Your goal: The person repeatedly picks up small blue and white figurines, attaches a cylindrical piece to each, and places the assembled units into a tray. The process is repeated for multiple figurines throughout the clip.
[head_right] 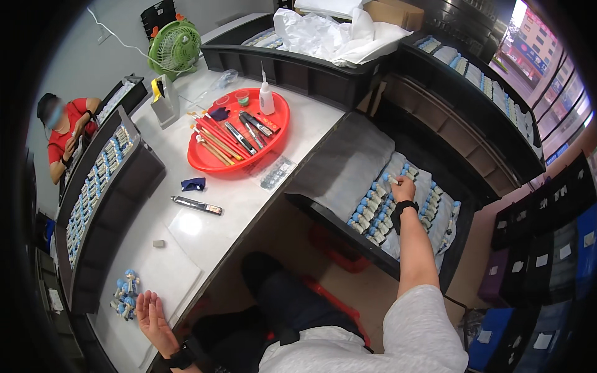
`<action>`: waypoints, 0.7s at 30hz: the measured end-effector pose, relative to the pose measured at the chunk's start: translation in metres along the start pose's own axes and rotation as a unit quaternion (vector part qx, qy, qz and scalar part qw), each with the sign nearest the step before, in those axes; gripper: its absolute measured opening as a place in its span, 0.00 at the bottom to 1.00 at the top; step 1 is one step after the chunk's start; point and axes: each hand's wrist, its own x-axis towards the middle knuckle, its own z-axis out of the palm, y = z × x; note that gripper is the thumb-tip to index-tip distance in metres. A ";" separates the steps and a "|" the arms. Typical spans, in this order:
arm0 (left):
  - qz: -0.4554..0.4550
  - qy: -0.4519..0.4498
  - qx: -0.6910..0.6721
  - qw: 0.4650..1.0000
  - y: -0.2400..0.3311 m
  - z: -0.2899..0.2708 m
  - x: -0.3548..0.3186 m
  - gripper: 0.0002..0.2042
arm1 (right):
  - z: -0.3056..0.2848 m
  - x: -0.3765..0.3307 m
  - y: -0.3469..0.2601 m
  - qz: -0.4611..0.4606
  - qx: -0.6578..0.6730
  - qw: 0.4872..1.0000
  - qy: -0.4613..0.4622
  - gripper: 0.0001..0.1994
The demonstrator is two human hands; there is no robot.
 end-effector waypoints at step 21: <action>0.069 -0.043 0.015 0.997 -0.009 0.018 0.006 0.11 | 0.025 0.069 0.083 -0.169 -0.113 0.978 -0.038 0.26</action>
